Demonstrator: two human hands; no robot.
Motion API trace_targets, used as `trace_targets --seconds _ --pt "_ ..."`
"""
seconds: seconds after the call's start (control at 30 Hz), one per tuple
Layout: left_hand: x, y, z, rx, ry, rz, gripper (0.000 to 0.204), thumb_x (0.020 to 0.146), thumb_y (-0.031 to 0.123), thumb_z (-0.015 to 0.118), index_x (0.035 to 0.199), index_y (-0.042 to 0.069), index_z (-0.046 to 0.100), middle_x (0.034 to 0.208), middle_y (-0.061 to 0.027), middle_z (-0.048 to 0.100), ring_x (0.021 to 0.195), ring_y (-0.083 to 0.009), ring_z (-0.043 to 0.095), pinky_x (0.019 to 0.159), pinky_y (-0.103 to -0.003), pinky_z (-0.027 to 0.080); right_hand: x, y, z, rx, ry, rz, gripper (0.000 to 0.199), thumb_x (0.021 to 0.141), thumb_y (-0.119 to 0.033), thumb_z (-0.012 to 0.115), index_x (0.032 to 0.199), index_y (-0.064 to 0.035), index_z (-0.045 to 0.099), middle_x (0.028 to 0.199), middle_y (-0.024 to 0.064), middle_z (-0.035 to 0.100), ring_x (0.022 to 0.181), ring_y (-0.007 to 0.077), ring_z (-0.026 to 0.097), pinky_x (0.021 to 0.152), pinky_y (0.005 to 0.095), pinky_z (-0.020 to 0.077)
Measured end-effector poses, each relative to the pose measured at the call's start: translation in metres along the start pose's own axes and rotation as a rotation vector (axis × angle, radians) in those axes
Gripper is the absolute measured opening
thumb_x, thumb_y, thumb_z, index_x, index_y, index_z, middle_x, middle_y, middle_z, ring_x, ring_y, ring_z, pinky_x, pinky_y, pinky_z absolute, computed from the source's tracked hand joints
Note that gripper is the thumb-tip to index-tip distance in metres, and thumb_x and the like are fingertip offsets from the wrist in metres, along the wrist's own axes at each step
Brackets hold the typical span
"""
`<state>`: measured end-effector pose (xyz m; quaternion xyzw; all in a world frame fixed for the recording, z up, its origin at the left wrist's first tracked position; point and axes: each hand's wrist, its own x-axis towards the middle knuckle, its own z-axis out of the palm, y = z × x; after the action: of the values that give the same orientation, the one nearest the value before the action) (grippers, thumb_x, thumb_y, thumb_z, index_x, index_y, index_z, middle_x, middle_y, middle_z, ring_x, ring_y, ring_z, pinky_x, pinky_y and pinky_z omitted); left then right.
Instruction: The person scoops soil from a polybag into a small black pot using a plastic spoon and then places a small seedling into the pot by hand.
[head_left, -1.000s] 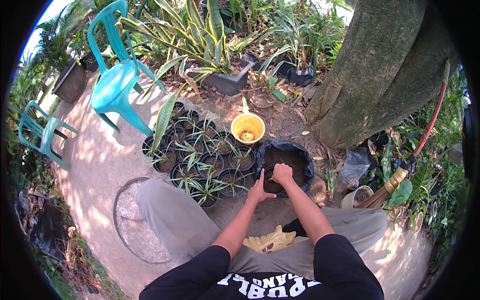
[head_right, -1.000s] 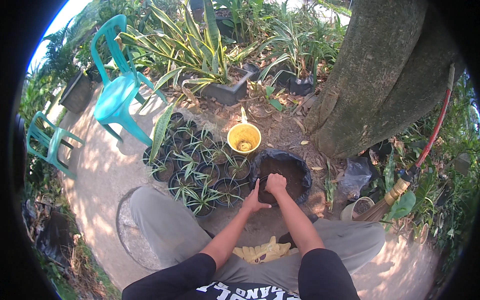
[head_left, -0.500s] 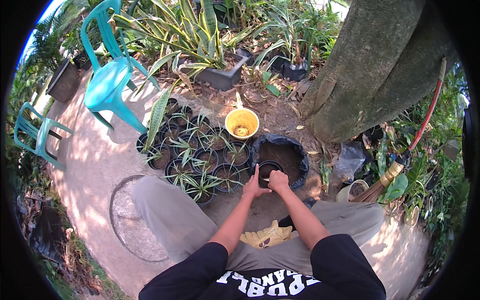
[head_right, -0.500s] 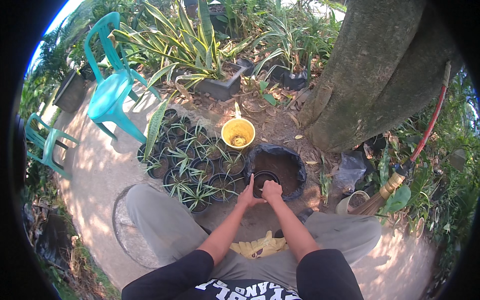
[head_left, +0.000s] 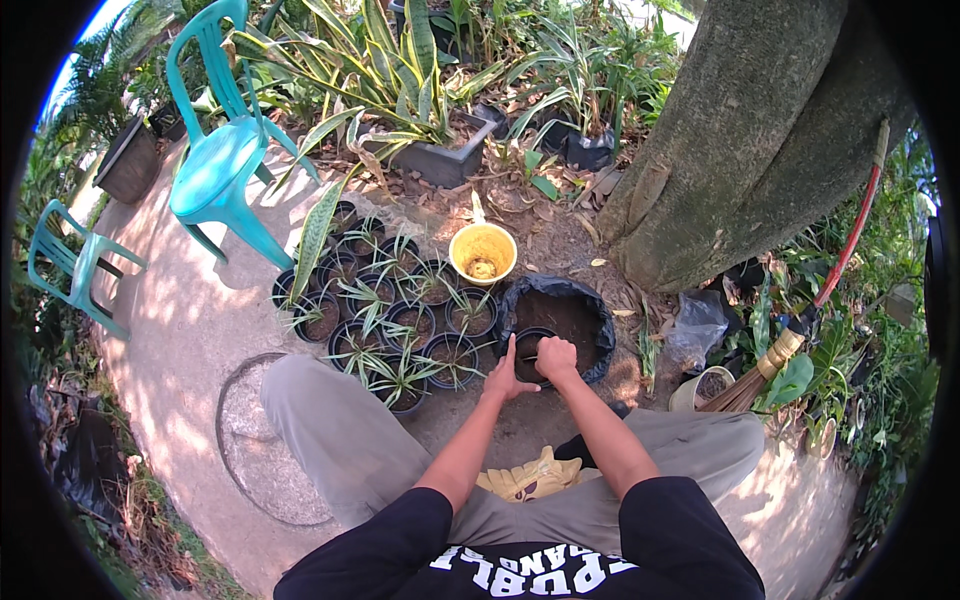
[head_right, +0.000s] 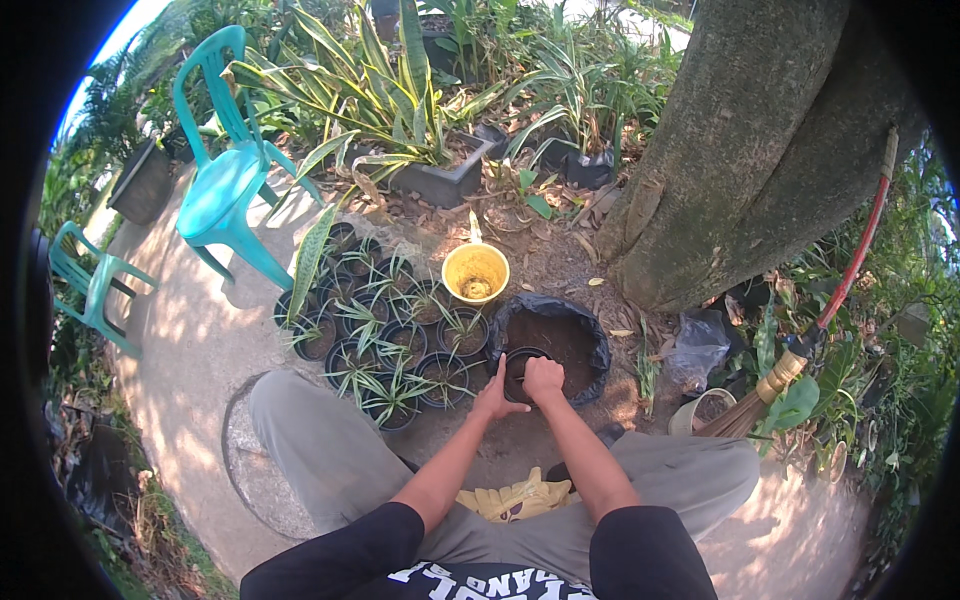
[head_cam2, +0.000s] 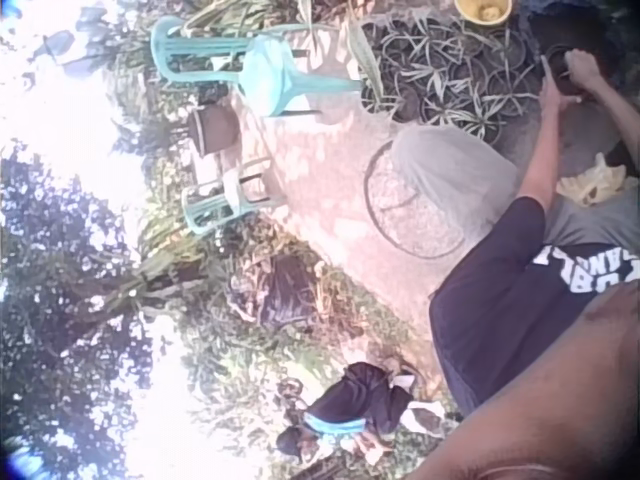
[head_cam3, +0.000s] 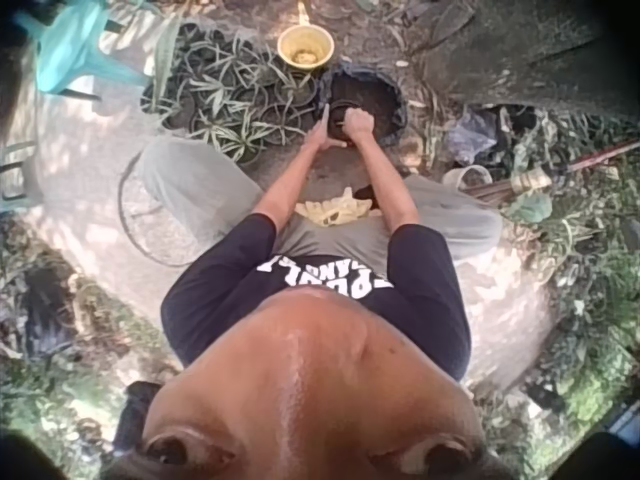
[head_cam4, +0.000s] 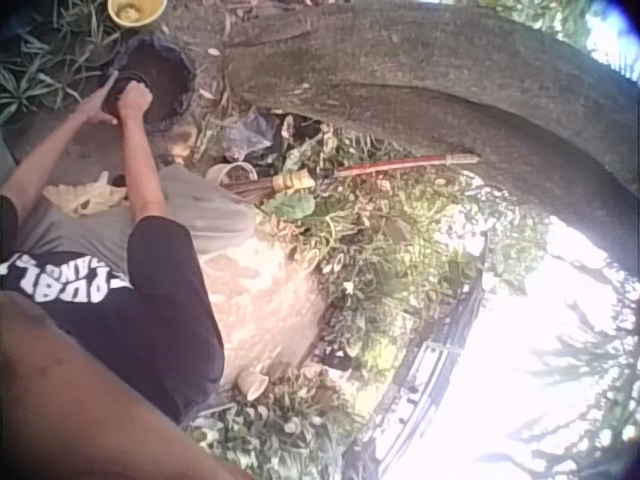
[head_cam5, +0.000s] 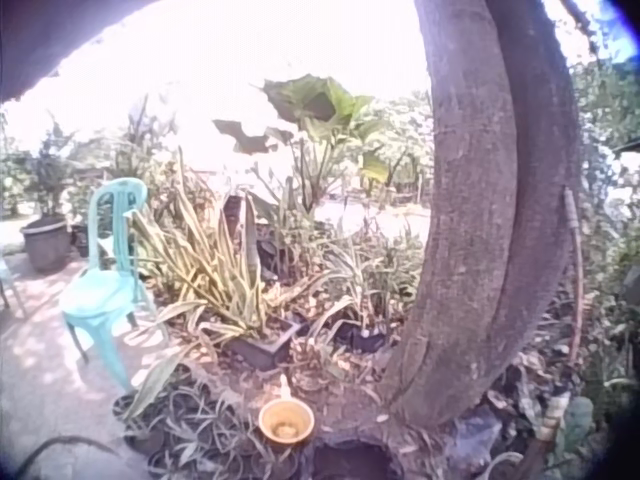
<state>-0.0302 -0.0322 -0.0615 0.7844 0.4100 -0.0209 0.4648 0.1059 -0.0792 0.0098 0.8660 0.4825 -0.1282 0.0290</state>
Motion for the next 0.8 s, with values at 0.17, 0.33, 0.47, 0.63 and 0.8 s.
trace_targets --seconds 0.17,0.33,0.47,0.63,0.8 --pt "-0.002 0.001 0.0 -0.025 -0.002 0.016 0.147 0.057 0.043 0.093 0.154 0.033 -0.018 0.151 -0.0208 0.039 0.132 -0.0427 0.047 0.108 -0.052 0.041 0.007 -0.007 -0.004 0.004 0.039 -0.057 0.015 0.071 -0.009 0.068 0.083 -0.003 0.075 0.087 0.0221 0.072 0.084 0.0361 0.072 0.075 0.0436 0.0584" --pt "-0.001 0.001 -0.002 -0.019 -0.016 0.026 0.147 0.057 0.042 0.093 0.155 0.031 -0.017 0.151 -0.0203 0.039 0.134 -0.0423 0.045 0.109 -0.051 0.04 0.014 -0.011 -0.008 -0.004 0.048 -0.123 0.013 0.071 -0.008 0.069 0.081 -0.0028 0.075 0.086 0.0207 0.072 0.084 0.0354 0.072 0.074 0.0428 0.0586" --pt "0.0 0.001 0.0 -0.051 -0.006 0.04 0.147 0.057 0.042 0.093 0.155 0.03 -0.017 0.152 -0.0194 0.037 0.135 -0.042 0.044 0.11 -0.051 0.039 0.012 -0.011 0.0 -0.038 0.048 -0.173 0.012 0.071 -0.008 0.07 0.08 -0.0029 0.075 0.085 0.0203 0.072 0.083 0.0353 0.072 0.073 0.0426 0.0587" --pt "0.0 -0.003 -0.001 -0.043 0.0 0.039 0.148 0.057 0.042 0.093 0.155 0.029 -0.016 0.153 -0.0192 0.036 0.135 -0.0417 0.043 0.11 -0.051 0.039 0.014 -0.017 -0.003 -0.024 0.046 -0.16 0.012 0.071 -0.007 0.071 0.08 -0.0032 0.075 0.085 0.021 0.072 0.083 0.0356 0.072 0.073 0.0429 0.0589" --pt "0.003 -0.002 0.002 -0.028 0.018 0.058 0.148 0.056 0.044 0.093 0.156 0.028 -0.015 0.151 -0.0197 0.039 0.135 -0.0416 0.044 0.109 -0.052 0.04 0.017 -0.009 -0.005 -0.03 0.025 -0.15 0.012 0.072 -0.009 0.07 0.081 -0.0024 0.075 0.085 0.0215 0.072 0.083 0.036 0.072 0.073 0.0443 0.0586"
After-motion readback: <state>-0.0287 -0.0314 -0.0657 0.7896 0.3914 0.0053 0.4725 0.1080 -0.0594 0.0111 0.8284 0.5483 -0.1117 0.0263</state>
